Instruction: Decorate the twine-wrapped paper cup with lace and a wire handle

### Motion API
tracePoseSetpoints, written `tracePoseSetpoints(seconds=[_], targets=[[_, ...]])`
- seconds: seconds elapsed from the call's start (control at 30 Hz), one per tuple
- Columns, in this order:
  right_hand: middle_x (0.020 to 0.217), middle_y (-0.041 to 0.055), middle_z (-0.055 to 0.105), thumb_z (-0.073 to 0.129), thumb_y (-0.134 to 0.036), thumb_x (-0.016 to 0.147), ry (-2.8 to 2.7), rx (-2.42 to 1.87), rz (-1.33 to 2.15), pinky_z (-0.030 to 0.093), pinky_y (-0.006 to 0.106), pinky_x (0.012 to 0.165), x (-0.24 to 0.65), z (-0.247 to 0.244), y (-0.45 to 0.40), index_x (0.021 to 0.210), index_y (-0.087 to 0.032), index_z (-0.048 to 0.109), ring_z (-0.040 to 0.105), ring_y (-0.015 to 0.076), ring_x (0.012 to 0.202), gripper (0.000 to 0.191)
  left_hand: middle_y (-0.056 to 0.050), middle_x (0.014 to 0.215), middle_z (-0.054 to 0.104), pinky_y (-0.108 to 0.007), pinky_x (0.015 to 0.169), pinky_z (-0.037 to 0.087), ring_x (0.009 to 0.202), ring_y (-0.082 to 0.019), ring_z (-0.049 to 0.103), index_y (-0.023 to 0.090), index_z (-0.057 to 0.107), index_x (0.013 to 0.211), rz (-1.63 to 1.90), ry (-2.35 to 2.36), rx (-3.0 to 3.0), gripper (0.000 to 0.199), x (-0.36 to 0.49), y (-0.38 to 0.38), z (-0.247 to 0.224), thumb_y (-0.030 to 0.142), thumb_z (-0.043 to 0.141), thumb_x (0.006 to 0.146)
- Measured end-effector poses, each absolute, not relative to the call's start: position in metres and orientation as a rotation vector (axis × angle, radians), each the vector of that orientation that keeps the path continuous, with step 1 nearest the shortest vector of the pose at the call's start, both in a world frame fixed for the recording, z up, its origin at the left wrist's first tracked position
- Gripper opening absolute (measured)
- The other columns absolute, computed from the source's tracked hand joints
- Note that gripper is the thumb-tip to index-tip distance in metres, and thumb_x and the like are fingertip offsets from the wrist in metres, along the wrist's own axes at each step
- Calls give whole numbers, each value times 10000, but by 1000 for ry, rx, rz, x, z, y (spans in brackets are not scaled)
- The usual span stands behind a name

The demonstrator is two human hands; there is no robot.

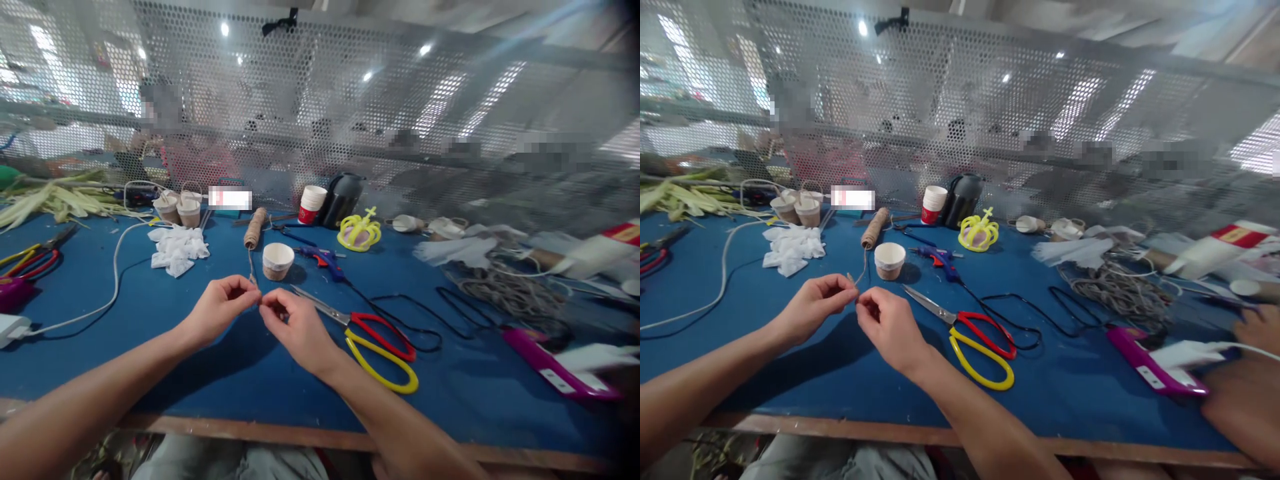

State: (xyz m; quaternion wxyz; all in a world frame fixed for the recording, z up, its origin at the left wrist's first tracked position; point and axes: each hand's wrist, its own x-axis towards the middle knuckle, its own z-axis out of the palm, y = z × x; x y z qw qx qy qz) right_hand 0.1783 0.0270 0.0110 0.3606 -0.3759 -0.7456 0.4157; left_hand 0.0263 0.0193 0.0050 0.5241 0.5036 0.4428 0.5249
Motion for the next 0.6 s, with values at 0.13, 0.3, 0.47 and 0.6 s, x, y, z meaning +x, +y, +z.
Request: tracePoseSetpoints(seconds=[0.13,0.3,0.47,0.6], targets=[[640,-14,512,523,-326,756,-1667,-896,1673,382,198,437,179,11,29,766,-149,513,471,77,517,178,26,632,534,-225,599,386,579,-78,498,128,541,659,1176,830,1161,161,24,19,3,259,622,706],[586,-40,493,600,-330,694,-1463,-806,1946,347,183,415,178,11,30,738,-158,479,451,62,473,215,15,639,552,-216,577,382,578,-78,496,133,549,669,1161,742,1098,151,20,20,0,256,625,712],[567,-39,452,537,-267,735,-1755,-1014,1448,337,205,470,178,13,30,676,-154,515,404,67,505,129,22,611,540,-200,581,365,578,-71,465,125,556,627,1155,945,1143,175,21,22,-1,259,656,677],[615,-15,494,538,-290,747,-1764,-1014,1488,359,211,492,181,11,33,686,-146,538,437,78,543,156,17,618,537,-201,587,364,593,-76,462,124,551,618,1147,963,1190,177,21,23,2,258,636,698]])
